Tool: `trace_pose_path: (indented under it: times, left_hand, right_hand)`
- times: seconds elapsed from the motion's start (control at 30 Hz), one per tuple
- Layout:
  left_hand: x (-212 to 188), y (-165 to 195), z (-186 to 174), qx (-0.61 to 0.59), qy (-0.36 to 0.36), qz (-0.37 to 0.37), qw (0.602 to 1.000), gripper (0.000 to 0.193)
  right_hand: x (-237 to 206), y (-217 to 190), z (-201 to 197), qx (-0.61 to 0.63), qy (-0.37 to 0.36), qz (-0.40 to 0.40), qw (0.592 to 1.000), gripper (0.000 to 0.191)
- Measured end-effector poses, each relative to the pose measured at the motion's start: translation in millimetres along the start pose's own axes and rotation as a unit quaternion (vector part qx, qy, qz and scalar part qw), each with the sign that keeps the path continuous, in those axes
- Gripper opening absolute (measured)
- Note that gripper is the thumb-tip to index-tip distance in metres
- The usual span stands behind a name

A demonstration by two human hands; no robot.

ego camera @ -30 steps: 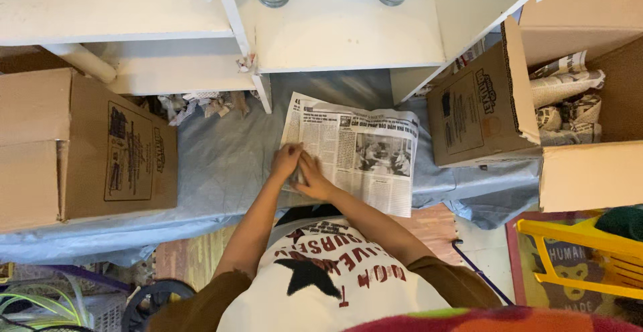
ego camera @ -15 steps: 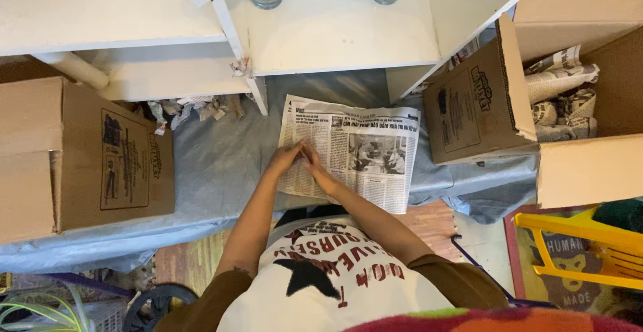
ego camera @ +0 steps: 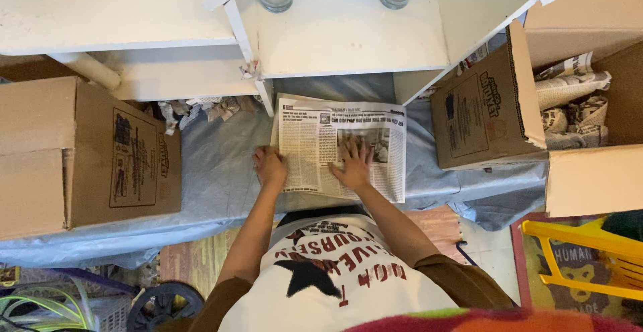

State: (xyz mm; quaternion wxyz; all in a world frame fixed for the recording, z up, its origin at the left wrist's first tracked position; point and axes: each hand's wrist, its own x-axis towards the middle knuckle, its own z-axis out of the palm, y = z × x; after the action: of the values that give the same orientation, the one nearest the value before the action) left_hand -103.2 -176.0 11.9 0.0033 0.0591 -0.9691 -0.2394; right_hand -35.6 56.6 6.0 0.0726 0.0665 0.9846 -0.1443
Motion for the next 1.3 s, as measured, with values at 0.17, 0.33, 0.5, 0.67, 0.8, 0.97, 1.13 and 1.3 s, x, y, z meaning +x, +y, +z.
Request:
trace_pose_path:
  times: [0.17, 0.33, 0.5, 0.67, 0.8, 0.97, 1.13, 1.3]
  left_hand:
    - [6, -7, 1, -0.197, -0.08, -0.087, 0.973, 0.063]
    - [9, -30, 4, -0.319, -0.214, -0.086, 0.919, 0.048]
    - [-28, -43, 16, -0.445, -0.188, -0.201, 0.852, 0.048]
    - [-45, -68, 5, -0.52, -0.226, -0.135, 0.812, 0.058]
    - [-32, -87, -28, -0.43, -0.103, 0.017, 0.897, 0.081]
    - [3, -78, -111, -0.463, -0.054, 0.137, 0.874, 0.078]
    - [33, -14, -174, -0.395, -0.2, 0.367, 0.818, 0.062]
    - [35, 59, -136, -0.075, -0.599, 0.234, 0.762, 0.087]
  right_hand:
    - [5, 12, 3, 0.037, 0.0, -0.028, 0.999, 0.094]
    - [-6, -7, 3, 0.113, 0.04, -0.185, 0.976, 0.095]
    - [-55, -56, -3, 0.106, -0.109, -0.217, 0.964, 0.119]
    - [-62, -64, -24, 0.164, 0.014, -0.216, 0.962, 0.079]
    - [-51, -42, -55, 0.296, -0.024, -0.321, 0.899, 0.065]
    - [-56, -29, -82, 0.317, -0.085, -0.419, 0.847, 0.043]
    - [-64, -14, -81, 0.304, -0.16, -0.44, 0.829, 0.045]
    - [-58, 19, -56, 0.383, -0.26, -0.352, 0.814, 0.042]
